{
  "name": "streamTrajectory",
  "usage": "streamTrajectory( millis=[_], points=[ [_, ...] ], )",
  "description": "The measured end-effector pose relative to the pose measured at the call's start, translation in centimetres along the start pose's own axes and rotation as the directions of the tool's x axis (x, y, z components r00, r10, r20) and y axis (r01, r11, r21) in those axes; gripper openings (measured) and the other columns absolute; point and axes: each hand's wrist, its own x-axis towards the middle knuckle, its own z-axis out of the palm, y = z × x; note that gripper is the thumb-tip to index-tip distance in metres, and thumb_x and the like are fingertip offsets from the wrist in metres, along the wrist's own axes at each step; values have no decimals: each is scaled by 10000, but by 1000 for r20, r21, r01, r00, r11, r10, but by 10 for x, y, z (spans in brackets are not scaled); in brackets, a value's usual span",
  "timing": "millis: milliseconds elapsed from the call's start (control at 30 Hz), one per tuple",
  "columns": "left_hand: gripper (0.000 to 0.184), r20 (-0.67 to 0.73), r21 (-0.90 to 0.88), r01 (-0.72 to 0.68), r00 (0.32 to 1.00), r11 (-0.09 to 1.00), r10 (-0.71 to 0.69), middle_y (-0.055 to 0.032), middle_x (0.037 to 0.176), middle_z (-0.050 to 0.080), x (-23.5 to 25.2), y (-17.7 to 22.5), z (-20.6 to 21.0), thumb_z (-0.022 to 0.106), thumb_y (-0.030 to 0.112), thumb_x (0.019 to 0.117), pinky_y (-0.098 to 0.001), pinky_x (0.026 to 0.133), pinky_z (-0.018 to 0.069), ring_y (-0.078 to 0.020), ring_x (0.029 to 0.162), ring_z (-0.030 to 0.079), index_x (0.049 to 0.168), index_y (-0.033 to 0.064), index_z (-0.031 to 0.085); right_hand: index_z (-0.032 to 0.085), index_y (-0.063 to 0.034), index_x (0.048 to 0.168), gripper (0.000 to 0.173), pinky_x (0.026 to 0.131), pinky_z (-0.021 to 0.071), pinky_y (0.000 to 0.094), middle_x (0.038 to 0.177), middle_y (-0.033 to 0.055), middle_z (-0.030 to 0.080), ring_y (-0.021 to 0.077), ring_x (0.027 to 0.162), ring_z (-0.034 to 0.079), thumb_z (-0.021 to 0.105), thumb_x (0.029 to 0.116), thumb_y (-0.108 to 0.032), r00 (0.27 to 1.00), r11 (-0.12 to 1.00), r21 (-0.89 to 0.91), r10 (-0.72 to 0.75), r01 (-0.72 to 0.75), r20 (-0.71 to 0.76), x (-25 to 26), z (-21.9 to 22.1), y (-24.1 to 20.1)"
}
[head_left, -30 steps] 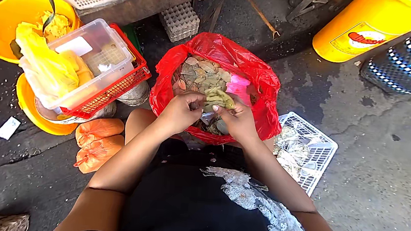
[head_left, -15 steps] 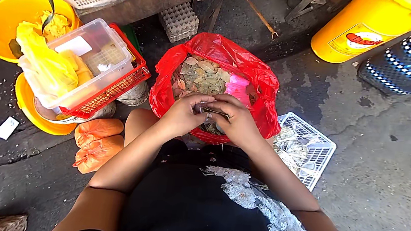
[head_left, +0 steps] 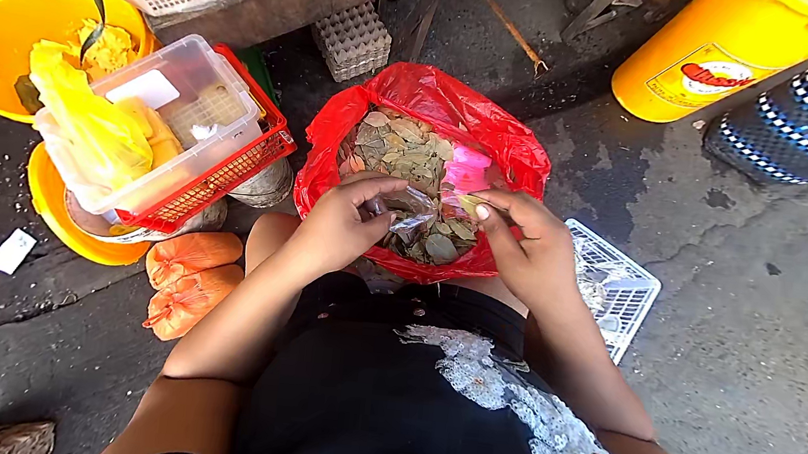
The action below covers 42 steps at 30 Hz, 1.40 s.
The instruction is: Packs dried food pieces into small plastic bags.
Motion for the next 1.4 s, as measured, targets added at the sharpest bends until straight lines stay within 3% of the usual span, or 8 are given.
streamTrajectory(
  millis=[167,333,567,767,967,1100,1300,1400],
  points=[
    [333,-194,2,-92,977,996,90,-60,1237,674,6,-3,-28,621,-7,924,-179,720,561,-20,837,652,1240,51,707,724,-46,1218,273,944,520,596,1139,186,715,385,1107,664,634,1006,-193,964,946,-305,178,-112,197,0,-9,23],
    [329,-273,73,-64,959,995,81,-76,1256,675,4,-2,-22,630,-3,938,-181,704,563,-29,831,658,1256,40,703,753,-51,1150,215,867,580,465,1087,143,724,270,972,702,596,1016,-109,949,990,-123,103,-69,298,23,21,15],
    [378,-356,132,15,934,991,33,-54,1275,654,-9,-6,-28,610,7,948,-148,663,518,3,758,605,1314,69,681,738,-25,1178,387,1028,460,652,1279,244,648,443,1252,574,704,975,-352,693,929,-345,335,-131,639,50,126,25],
    [389,-399,93,19,917,995,20,-55,1276,653,-13,-13,-27,607,-23,926,-145,649,517,8,742,598,1300,50,684,730,6,1144,221,1090,402,614,1345,229,609,425,1328,505,602,968,-32,630,916,-397,338,-51,699,29,184,23],
    [385,-405,96,-31,912,995,67,-56,1287,645,-14,-11,-31,599,-10,944,-141,674,520,10,770,604,1318,49,673,747,-45,1176,287,1019,483,630,1240,221,678,417,1202,619,674,1003,-262,769,942,-195,334,-271,545,45,109,40],
    [369,-328,106,-75,939,991,106,-70,1299,643,-2,-14,-21,600,-11,938,-167,714,545,-18,852,639,1293,46,682,682,-34,1261,328,924,532,583,1147,205,704,353,1025,687,659,1020,-256,758,875,-101,463,-473,460,36,59,49],
    [252,-329,165,-223,906,961,267,-87,1277,661,-5,-2,-16,582,-12,961,-195,865,564,-61,1057,655,1157,12,738,698,-31,1174,243,827,554,521,992,166,719,280,870,691,648,1026,-217,813,853,-51,512,-519,277,16,31,57],
    [241,-201,265,-73,971,961,129,-61,1243,686,-1,-4,-17,593,11,961,-215,804,578,-56,981,676,1107,82,770,685,-28,1180,247,729,565,461,936,143,704,227,751,665,640,1029,-218,874,879,7,473,-476,110,15,27,47]
  ],
)
